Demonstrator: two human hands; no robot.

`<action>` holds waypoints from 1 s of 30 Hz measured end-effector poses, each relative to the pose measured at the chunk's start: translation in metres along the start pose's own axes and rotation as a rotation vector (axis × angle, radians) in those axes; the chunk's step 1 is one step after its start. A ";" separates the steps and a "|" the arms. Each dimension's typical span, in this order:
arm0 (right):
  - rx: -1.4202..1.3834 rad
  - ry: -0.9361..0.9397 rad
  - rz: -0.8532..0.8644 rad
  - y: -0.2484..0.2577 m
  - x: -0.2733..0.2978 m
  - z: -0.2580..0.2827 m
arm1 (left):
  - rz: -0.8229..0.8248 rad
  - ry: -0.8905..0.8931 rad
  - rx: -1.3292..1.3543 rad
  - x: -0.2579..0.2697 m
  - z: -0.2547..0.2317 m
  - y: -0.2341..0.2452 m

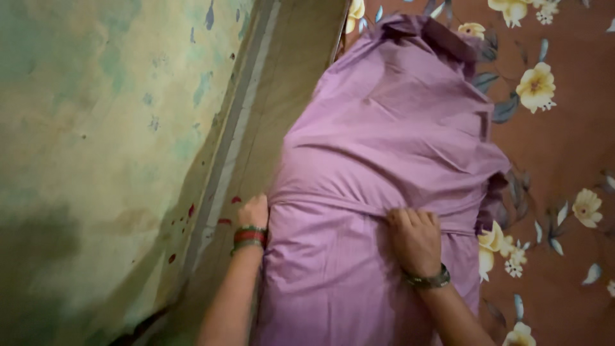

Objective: The person puts a purple pillowcase onto a pillow. They insert the pillow, pull and adjust the case to fit, and smooth the surface. The finished pillow is placed on a floral-patterned bedsheet.

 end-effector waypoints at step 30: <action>0.241 -0.441 0.428 -0.025 0.114 -0.197 | 0.023 0.211 -0.035 0.174 0.013 0.090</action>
Point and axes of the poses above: each hand's wrist, its own x-axis away from the middle knuckle, its own y-axis out of the back of the hand, z = x × y, the point moved 7 cm from there along -x, towards the middle knuckle, and after that the axes turned 8 degrees about -x, right-handed, at the moved point
